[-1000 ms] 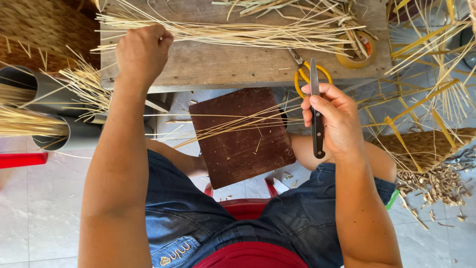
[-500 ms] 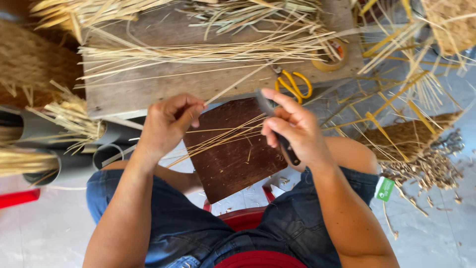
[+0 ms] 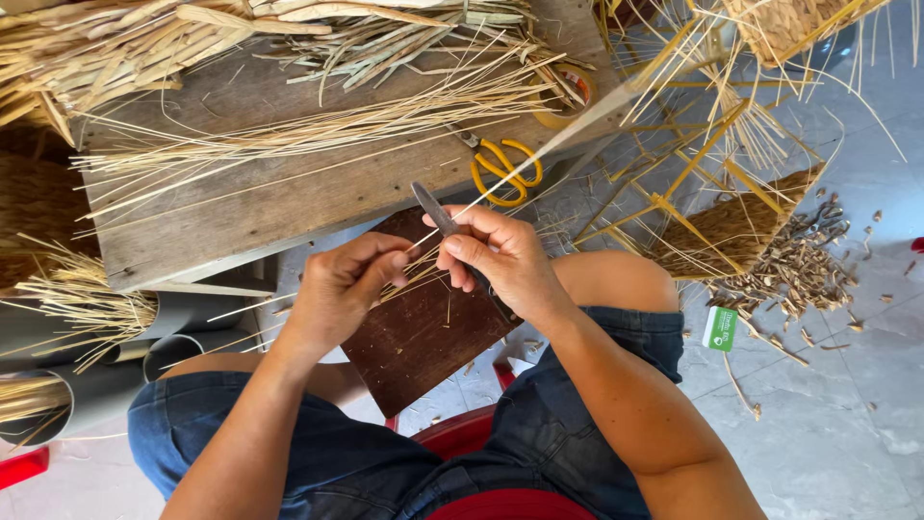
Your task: The person sits on a chair and uses a knife to split and trim thin bamboo sticks, holding each stick against their lap and drawing the blade along it, then placing finished sticks on the wooden bench with the pile of processed sticks.
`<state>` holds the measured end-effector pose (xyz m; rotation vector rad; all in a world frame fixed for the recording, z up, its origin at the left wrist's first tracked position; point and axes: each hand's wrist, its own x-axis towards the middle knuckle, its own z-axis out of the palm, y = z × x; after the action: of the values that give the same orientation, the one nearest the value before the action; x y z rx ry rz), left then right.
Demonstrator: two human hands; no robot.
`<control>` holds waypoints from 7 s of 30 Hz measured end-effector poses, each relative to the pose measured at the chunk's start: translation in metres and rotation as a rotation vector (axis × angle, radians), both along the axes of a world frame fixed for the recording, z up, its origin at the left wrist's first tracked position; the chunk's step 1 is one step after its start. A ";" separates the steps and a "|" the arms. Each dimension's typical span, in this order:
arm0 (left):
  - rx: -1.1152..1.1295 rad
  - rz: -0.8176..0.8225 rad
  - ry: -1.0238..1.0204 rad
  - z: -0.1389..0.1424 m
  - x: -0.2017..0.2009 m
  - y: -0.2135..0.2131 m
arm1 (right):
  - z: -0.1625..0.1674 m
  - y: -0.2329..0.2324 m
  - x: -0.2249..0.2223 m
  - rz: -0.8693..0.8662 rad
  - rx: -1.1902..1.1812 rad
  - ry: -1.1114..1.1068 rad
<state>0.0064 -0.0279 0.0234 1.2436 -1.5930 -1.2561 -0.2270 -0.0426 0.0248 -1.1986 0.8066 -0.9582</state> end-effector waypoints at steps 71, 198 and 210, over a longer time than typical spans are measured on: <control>-0.087 -0.027 -0.098 0.013 0.020 0.009 | -0.009 0.008 -0.027 -0.058 0.009 -0.017; -0.213 0.010 -0.218 0.012 0.020 0.018 | -0.032 0.017 -0.030 -0.097 0.129 -0.119; -0.405 -0.004 -0.324 0.011 0.011 0.012 | -0.038 0.006 -0.033 -0.212 0.085 -0.193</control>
<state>0.0178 -0.0155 0.0345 1.2182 -1.9605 -0.7028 -0.2596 -0.0362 -0.0133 -0.9434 0.8216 -1.1817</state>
